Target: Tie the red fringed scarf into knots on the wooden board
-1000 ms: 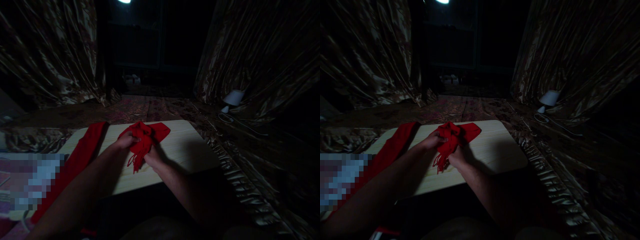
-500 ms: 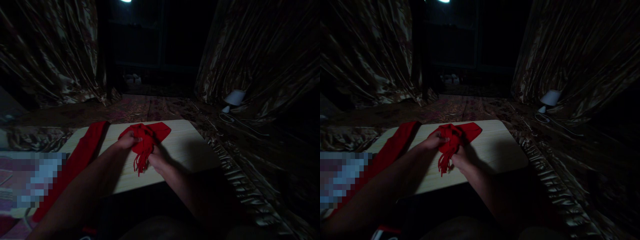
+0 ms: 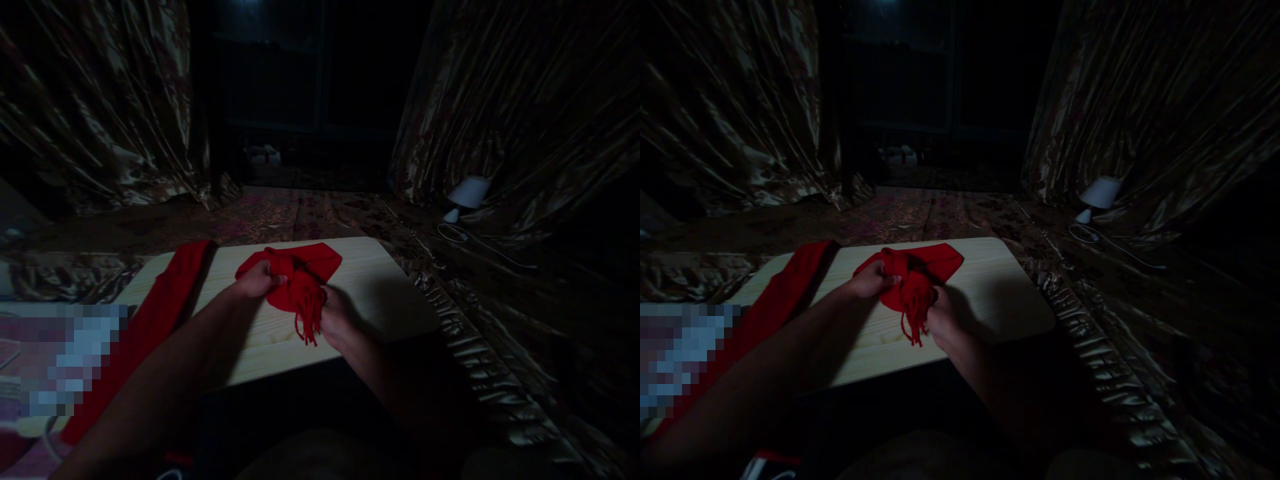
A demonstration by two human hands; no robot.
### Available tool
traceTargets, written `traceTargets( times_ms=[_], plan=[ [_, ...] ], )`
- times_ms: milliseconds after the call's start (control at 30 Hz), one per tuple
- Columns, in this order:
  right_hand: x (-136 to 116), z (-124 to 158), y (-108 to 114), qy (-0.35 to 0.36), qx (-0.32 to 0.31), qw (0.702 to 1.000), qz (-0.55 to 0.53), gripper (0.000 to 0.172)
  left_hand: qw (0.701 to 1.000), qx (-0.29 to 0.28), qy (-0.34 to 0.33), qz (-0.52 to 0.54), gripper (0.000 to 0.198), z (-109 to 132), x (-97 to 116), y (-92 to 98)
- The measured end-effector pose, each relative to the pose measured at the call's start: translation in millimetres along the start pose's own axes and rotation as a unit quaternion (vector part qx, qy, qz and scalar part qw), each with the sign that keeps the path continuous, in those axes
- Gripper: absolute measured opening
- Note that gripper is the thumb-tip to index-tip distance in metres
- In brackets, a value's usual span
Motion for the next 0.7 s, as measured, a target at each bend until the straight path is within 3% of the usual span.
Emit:
traceTargets(
  times_ms=[100, 233, 367, 467, 567, 633, 700],
  plan=[
    [-1.7, 2.4, 12.5, -0.051, -0.067, 0.996, 0.024, 0.026, 0.999, -0.021, 0.017, 0.029, 0.041, -0.3, -2.3, 1.4],
    [-2.3, 4.4, 41.9, -0.168, -0.195, 0.961, 0.101, 0.010, 0.998, -0.021, 0.014, 0.053, 0.043, -0.5, -3.8, 3.5],
    [-11.9, 5.7, 65.9, -0.184, -0.219, 0.940, 0.187, 0.013, 0.998, -0.017, 0.013, 0.057, 0.042, 0.3, -3.9, 4.9],
    [-24.7, 8.6, 66.6, -0.134, -0.210, 0.954, 0.169, 0.025, 0.997, -0.031, 0.025, 0.070, 0.045, 0.6, -5.0, 6.1],
    [-37.6, 11.5, 61.1, -0.052, -0.195, 0.976, 0.080, 0.055, 0.996, -0.037, 0.034, 0.070, 0.045, 0.9, -6.3, 9.2],
    [-41.3, 12.6, 59.8, -0.053, -0.219, 0.973, 0.049, 0.069, 0.996, -0.038, 0.038, 0.074, 0.044, 1.3, -6.7, 11.3],
    [-41.9, 11.4, 63.7, -0.069, -0.231, 0.969, 0.063, 0.066, 0.995, -0.040, 0.042, 0.086, 0.047, 1.9, -6.6, 12.3]
  ],
)
Point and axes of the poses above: each hand's wrist, its own z-axis away from the middle knuckle, its own y-axis out of the back of the hand, x = y × z, the point moved 2 cm from there along -z, towards the middle knuckle, and after that the axes turned 5 degrees about -z, right-handed, at the moved point
